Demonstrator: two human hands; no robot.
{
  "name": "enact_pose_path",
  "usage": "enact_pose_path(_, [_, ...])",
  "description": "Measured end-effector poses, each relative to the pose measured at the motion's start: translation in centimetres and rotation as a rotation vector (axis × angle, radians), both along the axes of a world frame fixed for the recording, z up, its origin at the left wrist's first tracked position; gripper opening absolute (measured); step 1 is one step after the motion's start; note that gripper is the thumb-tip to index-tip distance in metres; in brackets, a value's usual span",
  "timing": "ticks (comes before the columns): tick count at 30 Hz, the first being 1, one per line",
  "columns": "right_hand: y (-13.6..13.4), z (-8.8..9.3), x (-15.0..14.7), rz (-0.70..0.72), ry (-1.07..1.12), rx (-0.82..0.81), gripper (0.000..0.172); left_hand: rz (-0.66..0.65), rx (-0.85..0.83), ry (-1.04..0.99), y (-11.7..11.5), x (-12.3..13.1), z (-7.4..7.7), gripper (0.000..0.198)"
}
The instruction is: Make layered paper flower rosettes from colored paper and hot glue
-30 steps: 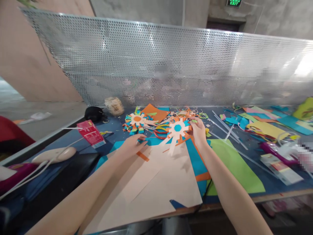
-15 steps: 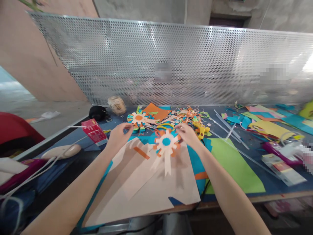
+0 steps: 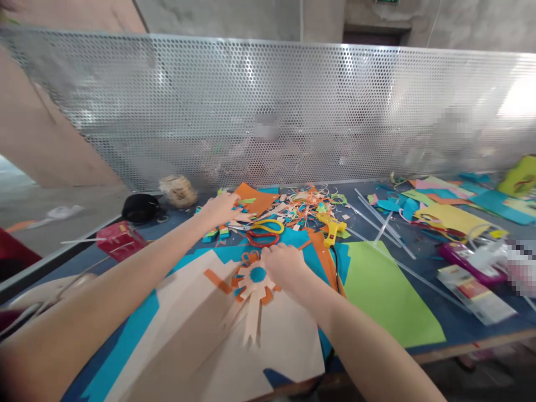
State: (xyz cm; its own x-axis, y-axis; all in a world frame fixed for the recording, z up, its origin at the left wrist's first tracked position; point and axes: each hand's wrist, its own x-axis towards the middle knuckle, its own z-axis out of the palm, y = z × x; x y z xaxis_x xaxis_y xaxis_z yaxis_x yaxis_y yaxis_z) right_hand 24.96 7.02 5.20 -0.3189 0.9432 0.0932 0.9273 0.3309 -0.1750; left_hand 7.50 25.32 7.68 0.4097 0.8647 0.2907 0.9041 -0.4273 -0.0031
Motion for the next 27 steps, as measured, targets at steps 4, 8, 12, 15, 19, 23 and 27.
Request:
enact_pose_path(4, [0.1,-0.3,-0.2,0.071,-0.23,0.034,0.015,-0.081,-0.05,0.07,3.8,3.1,-1.4,0.034])
enact_pose_path(8, [0.6,-1.5,-0.3,0.087,-0.209,0.107,0.01,-0.124,-0.069,0.112,7.0,6.3,-2.1,0.041])
enact_pose_path(12, [0.9,-2.6,-0.3,0.131,-0.187,0.224,0.008,-0.181,-0.075,0.199,8.8,9.5,-3.3,0.039])
enact_pose_path(15, [1.0,-3.0,-0.2,0.14,-0.155,0.247,0.007,-0.243,-0.086,0.276,9.6,10.9,-4.3,0.034])
enact_pose_path(19, [1.2,-3.5,-0.3,0.133,-0.109,0.295,0.006,-0.332,-0.076,0.335,10.4,11.4,-4.7,0.031])
enact_pose_path(23, [1.2,-3.6,-0.4,0.145,-0.103,0.292,0.008,-0.334,-0.017,0.337,10.5,10.9,-4.1,0.031])
enact_pose_path(27, [1.1,-3.2,-0.3,0.133,-0.105,0.253,0.008,-0.273,0.024,0.281,10.3,9.8,-2.9,0.021])
